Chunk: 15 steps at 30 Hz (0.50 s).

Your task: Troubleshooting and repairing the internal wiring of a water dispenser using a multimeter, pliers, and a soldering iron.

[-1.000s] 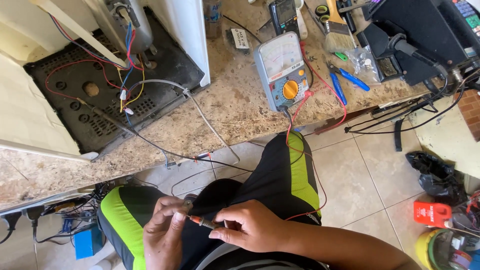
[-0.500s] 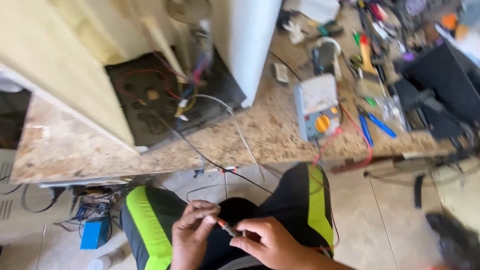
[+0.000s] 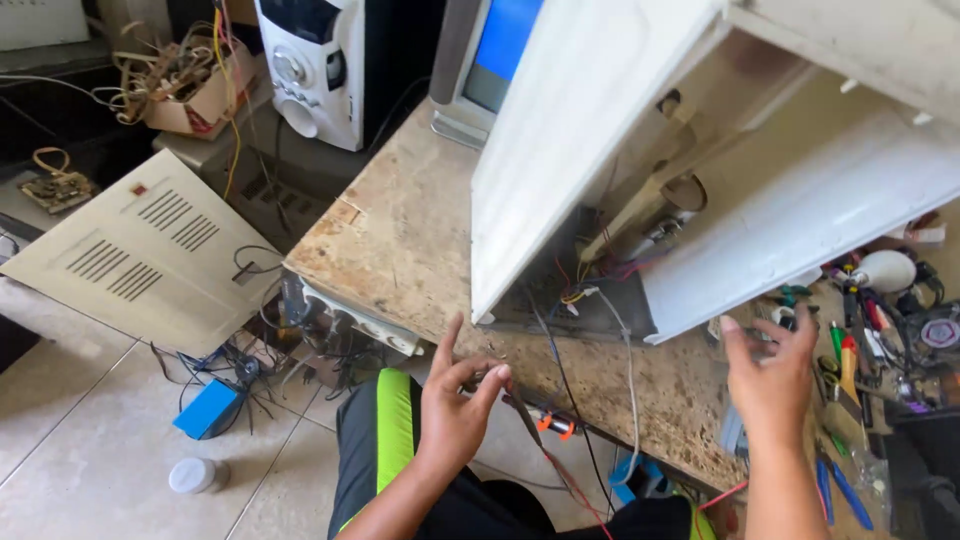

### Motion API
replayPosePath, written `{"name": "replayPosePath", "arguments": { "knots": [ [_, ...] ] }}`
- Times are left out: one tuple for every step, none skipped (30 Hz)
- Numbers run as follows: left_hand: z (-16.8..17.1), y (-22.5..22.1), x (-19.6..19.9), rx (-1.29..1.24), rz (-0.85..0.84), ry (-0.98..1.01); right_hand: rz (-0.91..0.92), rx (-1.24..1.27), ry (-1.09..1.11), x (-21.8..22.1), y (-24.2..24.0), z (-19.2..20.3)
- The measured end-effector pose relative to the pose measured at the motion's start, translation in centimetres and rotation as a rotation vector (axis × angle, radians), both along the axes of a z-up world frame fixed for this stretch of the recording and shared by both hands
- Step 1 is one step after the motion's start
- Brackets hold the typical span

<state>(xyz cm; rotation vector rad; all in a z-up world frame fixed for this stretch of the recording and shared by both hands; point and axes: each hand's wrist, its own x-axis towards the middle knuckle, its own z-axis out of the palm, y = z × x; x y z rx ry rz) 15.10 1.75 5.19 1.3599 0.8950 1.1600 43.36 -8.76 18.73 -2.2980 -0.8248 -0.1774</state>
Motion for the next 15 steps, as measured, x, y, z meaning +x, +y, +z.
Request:
{"name": "replayPosePath", "arguments": {
  "knots": [
    [0.3,1.2,0.2,-0.055,-0.030,-0.021,-0.026,-0.053,0.060,1.3,1.5,0.6],
    [0.2,1.9,0.5,-0.048,-0.019,-0.034,-0.014,-0.046,0.047,2.8,1.7,-0.5],
    [0.0,2.6,0.8,-0.056,-0.079,-0.086,0.027,-0.111,-0.023,4.5,2.1,-1.6],
    [-0.2,3.2,1.2,-0.066,-0.138,-0.138,0.068,-0.180,-0.094,6.2,2.5,-2.7],
    [0.4,3.4,1.0,-0.062,-0.126,-0.152,0.078,-0.178,-0.109,6.1,2.7,-2.7],
    [0.8,3.2,0.8,-0.091,-0.151,-0.163,0.010,-0.229,-0.127,5.9,2.7,-2.8],
    [1.2,3.2,0.7,-0.119,-0.177,-0.174,-0.059,-0.278,-0.146,5.9,2.9,-3.0],
    [1.3,2.8,0.5,-0.130,-0.168,-0.184,-0.052,-0.290,-0.156,6.2,2.2,-3.4],
    [1.4,2.5,0.3,-0.135,-0.192,-0.200,-0.065,-0.276,-0.215,6.5,1.7,-3.8],
    [1.5,2.3,0.0,-0.139,-0.211,-0.217,-0.073,-0.260,-0.276,6.8,1.3,-4.1],
    [1.0,2.1,0.0,-0.149,-0.199,-0.228,-0.061,-0.271,-0.287,7.2,0.7,-4.5],
    [0.5,1.7,0.0,-0.167,-0.217,-0.271,-0.109,-0.232,-0.232,7.7,-0.1,-4.9],
    [0.0,1.5,0.1,-0.185,-0.235,-0.314,-0.156,-0.193,-0.176,8.3,-0.7,-5.3],
    [0.0,1.3,-0.1,-0.194,-0.224,-0.322,-0.146,-0.204,-0.184,5.6,-0.2,-3.8],
    [-0.1,1.1,-0.2,-0.248,-0.268,-0.307,-0.276,-0.280,-0.094,2.8,0.3,-2.4]
  ]
}}
